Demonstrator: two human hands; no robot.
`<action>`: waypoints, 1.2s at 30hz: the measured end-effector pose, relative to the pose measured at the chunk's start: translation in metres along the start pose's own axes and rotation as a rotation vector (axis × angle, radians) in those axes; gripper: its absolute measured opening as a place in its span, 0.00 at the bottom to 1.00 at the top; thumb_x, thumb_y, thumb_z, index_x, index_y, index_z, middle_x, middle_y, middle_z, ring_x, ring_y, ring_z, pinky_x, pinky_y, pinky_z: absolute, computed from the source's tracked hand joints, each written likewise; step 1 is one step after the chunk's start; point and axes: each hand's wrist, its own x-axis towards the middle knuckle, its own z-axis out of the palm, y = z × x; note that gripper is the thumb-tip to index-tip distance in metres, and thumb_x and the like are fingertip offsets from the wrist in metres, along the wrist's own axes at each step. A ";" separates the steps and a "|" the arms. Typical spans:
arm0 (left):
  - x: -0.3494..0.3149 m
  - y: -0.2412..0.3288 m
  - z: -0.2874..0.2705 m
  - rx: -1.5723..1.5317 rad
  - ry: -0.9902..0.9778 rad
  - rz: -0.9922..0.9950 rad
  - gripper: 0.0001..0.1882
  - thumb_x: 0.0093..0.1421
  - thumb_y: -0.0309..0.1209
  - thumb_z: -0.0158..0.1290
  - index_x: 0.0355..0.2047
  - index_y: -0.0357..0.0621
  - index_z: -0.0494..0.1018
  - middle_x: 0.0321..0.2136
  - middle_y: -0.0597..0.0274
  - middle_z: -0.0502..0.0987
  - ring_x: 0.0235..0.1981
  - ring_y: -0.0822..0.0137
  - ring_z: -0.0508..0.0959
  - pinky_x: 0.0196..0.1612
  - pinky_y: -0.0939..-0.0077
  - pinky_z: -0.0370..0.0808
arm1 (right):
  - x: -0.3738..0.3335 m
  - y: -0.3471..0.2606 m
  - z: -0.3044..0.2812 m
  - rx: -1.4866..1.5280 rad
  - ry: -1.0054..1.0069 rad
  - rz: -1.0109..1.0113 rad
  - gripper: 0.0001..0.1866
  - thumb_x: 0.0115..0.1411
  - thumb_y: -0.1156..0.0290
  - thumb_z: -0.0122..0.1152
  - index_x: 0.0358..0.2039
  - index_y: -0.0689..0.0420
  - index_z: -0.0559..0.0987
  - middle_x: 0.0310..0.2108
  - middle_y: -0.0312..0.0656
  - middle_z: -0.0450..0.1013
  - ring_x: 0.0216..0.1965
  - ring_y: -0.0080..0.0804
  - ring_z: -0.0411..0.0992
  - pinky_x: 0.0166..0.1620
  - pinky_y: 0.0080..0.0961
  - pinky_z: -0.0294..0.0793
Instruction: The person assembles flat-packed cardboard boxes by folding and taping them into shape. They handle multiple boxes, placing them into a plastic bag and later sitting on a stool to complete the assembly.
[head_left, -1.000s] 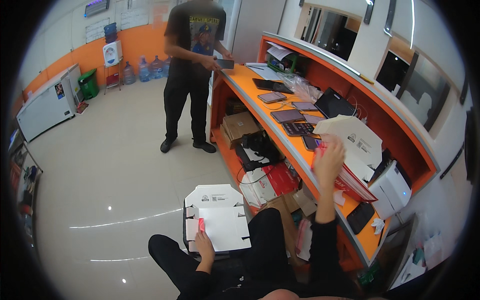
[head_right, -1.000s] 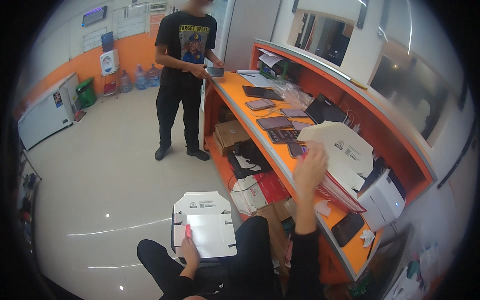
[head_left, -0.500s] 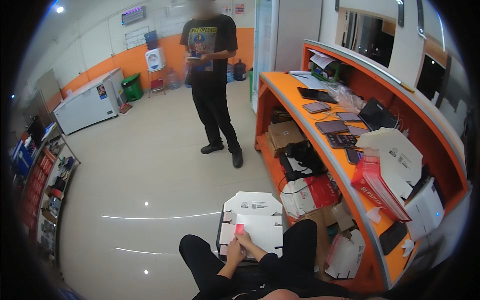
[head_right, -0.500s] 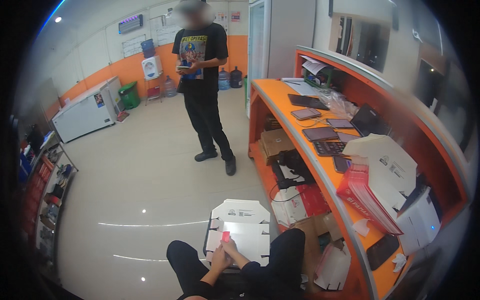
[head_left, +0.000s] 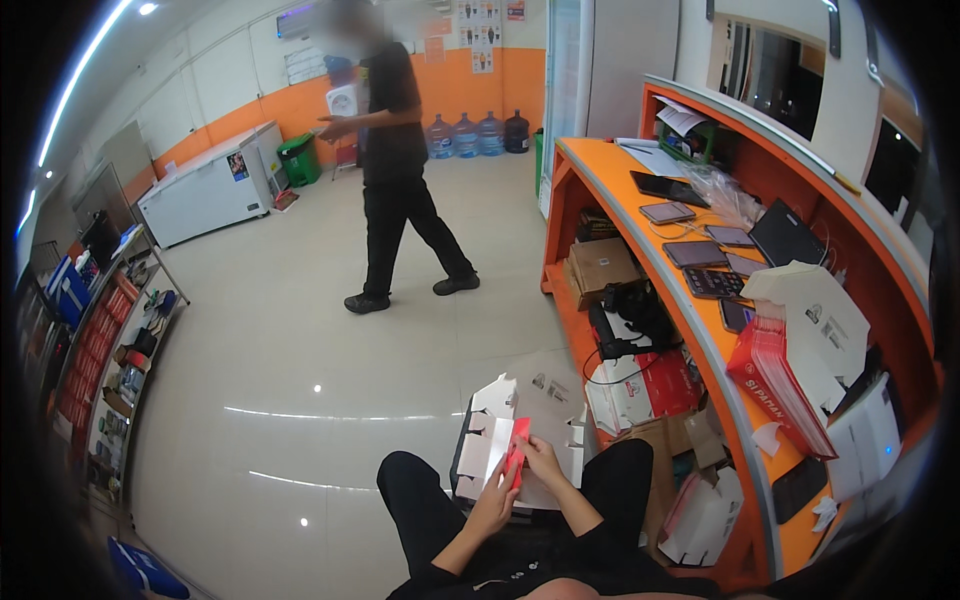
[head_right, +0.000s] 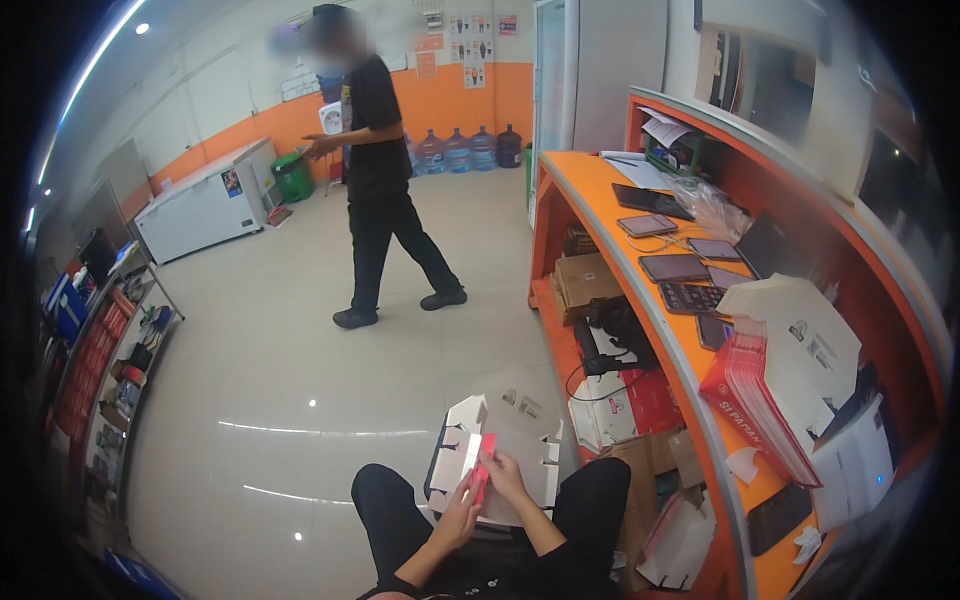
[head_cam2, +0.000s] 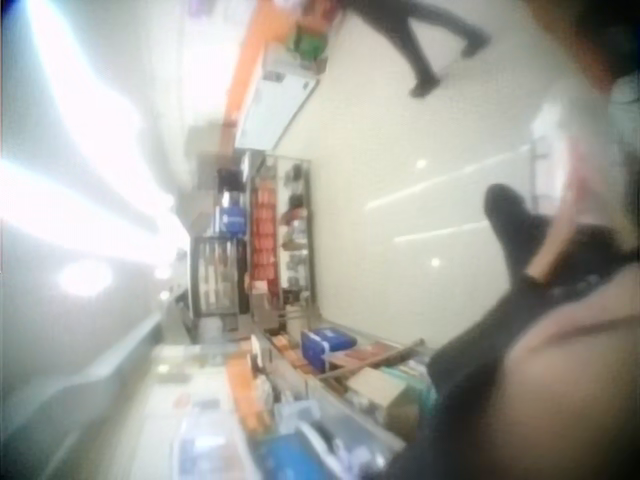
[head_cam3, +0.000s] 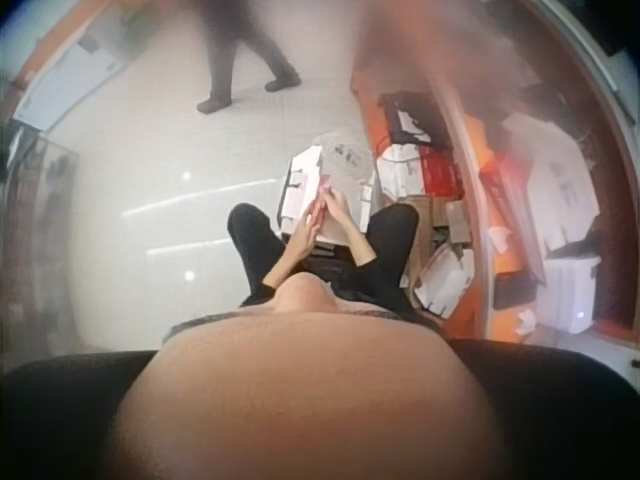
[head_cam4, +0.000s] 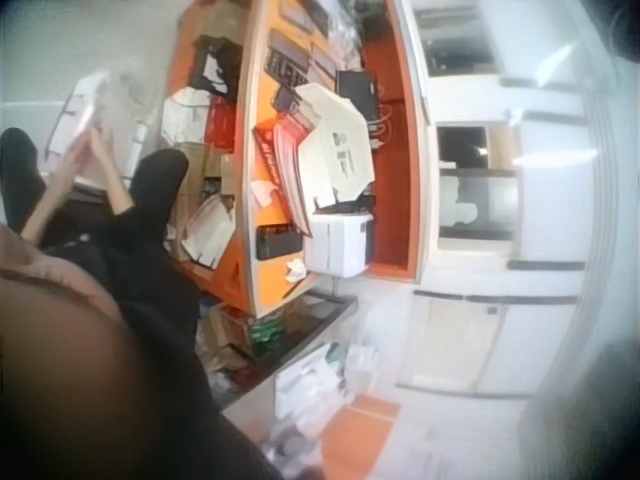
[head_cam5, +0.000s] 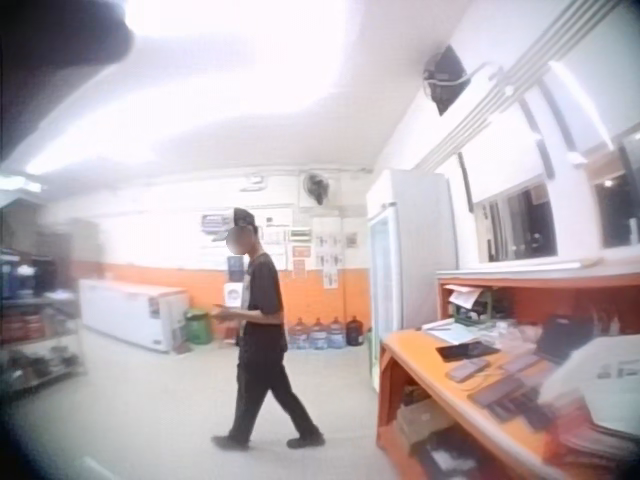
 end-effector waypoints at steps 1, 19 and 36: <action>0.007 0.007 -0.002 0.010 0.035 -0.004 0.26 0.63 0.28 0.40 0.62 0.40 0.54 0.60 0.39 0.54 0.60 0.40 0.56 0.62 0.59 0.55 | -0.003 -0.003 -0.001 0.027 0.018 -0.089 0.14 0.63 0.63 0.54 0.38 0.62 0.77 0.29 0.35 0.74 0.31 0.19 0.71 0.36 0.19 0.70; 0.048 0.079 -0.080 0.135 0.153 0.067 0.34 0.45 0.28 0.65 0.54 0.45 0.67 0.49 0.54 0.67 0.50 0.54 0.70 0.52 0.65 0.69 | -0.089 -0.143 0.004 0.171 -0.104 -0.392 0.22 0.66 0.57 0.44 0.49 0.63 0.70 0.43 0.41 0.71 0.41 0.27 0.72 0.45 0.22 0.70; 0.048 0.135 -0.102 0.323 0.418 0.111 0.33 0.41 0.28 0.66 0.51 0.44 0.71 0.48 0.57 0.73 0.49 0.55 0.74 0.48 0.68 0.73 | -0.102 -0.127 0.022 -0.082 0.147 -0.613 0.12 0.53 0.77 0.65 0.27 0.59 0.67 0.29 0.35 0.68 0.32 0.23 0.70 0.38 0.20 0.73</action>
